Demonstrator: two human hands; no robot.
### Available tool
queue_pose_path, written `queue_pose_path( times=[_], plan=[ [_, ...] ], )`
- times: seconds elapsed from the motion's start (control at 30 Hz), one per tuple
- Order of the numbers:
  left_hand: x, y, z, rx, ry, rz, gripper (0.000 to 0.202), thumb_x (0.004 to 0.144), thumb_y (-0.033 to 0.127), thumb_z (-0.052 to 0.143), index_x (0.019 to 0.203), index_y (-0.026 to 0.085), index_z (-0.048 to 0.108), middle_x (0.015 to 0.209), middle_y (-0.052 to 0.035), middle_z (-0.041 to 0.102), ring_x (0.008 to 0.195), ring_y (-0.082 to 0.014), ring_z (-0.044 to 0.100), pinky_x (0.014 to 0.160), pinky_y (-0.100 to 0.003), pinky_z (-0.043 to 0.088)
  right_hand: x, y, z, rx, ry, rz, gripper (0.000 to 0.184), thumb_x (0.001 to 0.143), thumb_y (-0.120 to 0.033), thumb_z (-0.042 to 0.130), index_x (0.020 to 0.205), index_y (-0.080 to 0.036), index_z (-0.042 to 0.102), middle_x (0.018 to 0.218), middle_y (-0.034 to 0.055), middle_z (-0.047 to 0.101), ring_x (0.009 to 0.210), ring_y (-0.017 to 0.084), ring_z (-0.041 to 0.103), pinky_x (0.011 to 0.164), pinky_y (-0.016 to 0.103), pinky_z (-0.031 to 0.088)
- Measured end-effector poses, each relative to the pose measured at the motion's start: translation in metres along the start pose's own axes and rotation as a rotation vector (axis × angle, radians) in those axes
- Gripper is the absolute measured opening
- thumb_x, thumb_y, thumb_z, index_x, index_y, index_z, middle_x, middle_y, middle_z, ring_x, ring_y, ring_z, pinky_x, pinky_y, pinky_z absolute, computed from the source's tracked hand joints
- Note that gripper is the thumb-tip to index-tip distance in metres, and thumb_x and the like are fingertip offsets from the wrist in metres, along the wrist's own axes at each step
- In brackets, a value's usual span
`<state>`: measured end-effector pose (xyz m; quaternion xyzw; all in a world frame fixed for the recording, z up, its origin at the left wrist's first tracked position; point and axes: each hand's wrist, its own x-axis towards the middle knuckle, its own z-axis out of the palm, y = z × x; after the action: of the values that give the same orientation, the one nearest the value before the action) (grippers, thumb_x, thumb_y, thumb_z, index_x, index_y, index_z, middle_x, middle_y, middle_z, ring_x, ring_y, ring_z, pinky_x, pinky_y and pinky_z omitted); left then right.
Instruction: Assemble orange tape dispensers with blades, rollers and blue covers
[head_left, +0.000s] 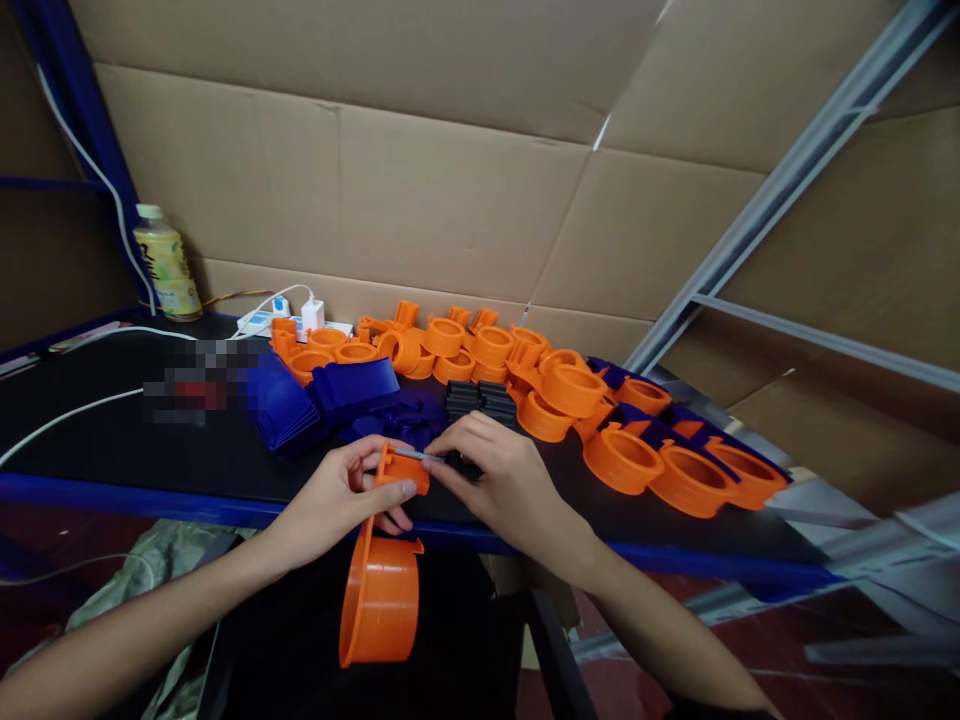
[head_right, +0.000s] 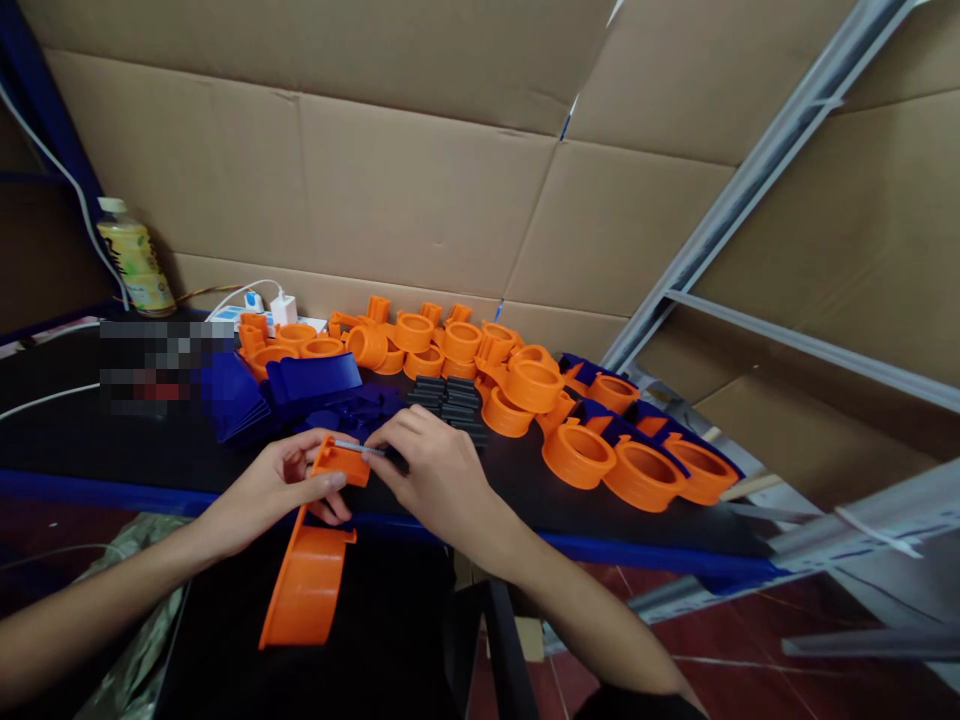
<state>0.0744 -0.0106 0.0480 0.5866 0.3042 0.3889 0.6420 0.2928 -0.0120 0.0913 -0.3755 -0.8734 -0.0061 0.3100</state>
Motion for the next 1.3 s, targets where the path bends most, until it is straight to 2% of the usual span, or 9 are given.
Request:
queue_pose_path(
  times=[0.17,0.27,0.37,0.47,0.57,0.7,0.9,1.1,1.3],
  plan=[
    [-0.001,0.001,-0.002,-0.027,-0.012,0.017,0.037,0.088,0.039,0.07,0.115,0.016,0.06,0.077,-0.0045,0.074,0.065,-0.0191,0.074,0.063,-0.028,0.06,0.011,-0.001,0.008,-0.004,-0.013,-0.012,0.019,0.096,-0.037,0.061,0.098,-0.021,0.071,0.099,0.0061,0.072,0.09,0.017,0.065,0.076,0.029,0.051],
    [0.0,0.002,-0.005,-0.073,-0.009,-0.011,0.038,0.089,0.041,0.068,0.116,0.015,0.06,0.072,-0.0055,0.074,0.065,-0.0207,0.074,0.059,-0.027,0.058,0.018,0.011,-0.002,-0.041,-0.006,0.048,0.026,0.096,-0.043,0.059,0.11,-0.023,0.071,0.103,0.0052,0.073,0.088,0.017,0.067,0.077,0.029,0.052],
    [0.001,0.003,-0.007,-0.125,-0.004,-0.037,0.04,0.088,0.042,0.069,0.116,0.015,0.061,0.076,-0.0069,0.075,0.064,-0.0212,0.075,0.057,-0.026,0.058,0.021,0.043,-0.022,-0.262,-0.025,0.146,0.03,0.099,-0.044,0.053,0.111,-0.023,0.071,0.108,0.0068,0.074,0.099,0.022,0.068,0.086,0.034,0.051],
    [0.002,0.005,-0.006,-0.158,0.003,-0.052,0.039,0.086,0.043,0.071,0.114,0.015,0.062,0.084,-0.0093,0.077,0.066,-0.0218,0.075,0.057,-0.026,0.058,0.021,0.087,-0.042,-0.477,-0.184,0.228,0.03,0.098,-0.04,0.055,0.116,-0.021,0.071,0.112,0.0105,0.074,0.104,0.026,0.069,0.086,0.036,0.052],
    [0.002,0.006,-0.005,-0.16,0.016,-0.061,0.041,0.086,0.043,0.071,0.114,0.014,0.063,0.085,-0.0103,0.077,0.066,-0.0224,0.076,0.058,-0.027,0.059,0.019,0.123,-0.053,-0.508,-0.339,0.249,0.025,0.092,-0.031,0.064,0.113,-0.022,0.073,0.108,0.009,0.076,0.098,0.025,0.071,0.08,0.031,0.053],
    [0.001,0.006,-0.005,-0.162,0.016,-0.076,0.043,0.086,0.043,0.071,0.116,0.014,0.063,0.08,-0.0098,0.077,0.066,-0.023,0.076,0.058,-0.027,0.059,0.017,0.14,-0.051,-0.492,-0.37,0.222,0.023,0.09,-0.022,0.064,0.11,-0.023,0.075,0.108,0.0052,0.077,0.094,0.022,0.072,0.078,0.029,0.053],
    [0.0,0.008,-0.003,-0.165,0.027,-0.081,0.04,0.087,0.042,0.07,0.114,0.014,0.061,0.075,-0.0081,0.076,0.065,-0.0219,0.075,0.058,-0.026,0.059,0.017,0.134,-0.046,-0.495,-0.323,0.184,0.02,0.091,-0.022,0.061,0.106,-0.022,0.074,0.109,0.0061,0.075,0.1,0.023,0.069,0.081,0.032,0.052],
    [0.001,0.007,-0.003,-0.17,0.037,-0.058,0.038,0.086,0.043,0.071,0.111,0.015,0.062,0.088,-0.0097,0.076,0.068,-0.0223,0.076,0.057,-0.026,0.058,0.02,0.12,-0.056,-0.501,-0.237,0.152,0.023,0.094,-0.027,0.059,0.111,-0.019,0.071,0.112,0.0103,0.072,0.104,0.026,0.067,0.085,0.036,0.051],
    [0.002,0.001,-0.005,-0.213,0.057,-0.033,0.038,0.086,0.042,0.072,0.111,0.016,0.061,0.089,-0.0107,0.077,0.074,-0.0242,0.077,0.063,-0.029,0.06,0.01,0.06,-0.061,-0.124,-0.069,-0.006,0.02,0.094,-0.03,0.061,0.11,-0.021,0.07,0.106,0.0071,0.072,0.092,0.019,0.068,0.078,0.031,0.056]
  ],
)
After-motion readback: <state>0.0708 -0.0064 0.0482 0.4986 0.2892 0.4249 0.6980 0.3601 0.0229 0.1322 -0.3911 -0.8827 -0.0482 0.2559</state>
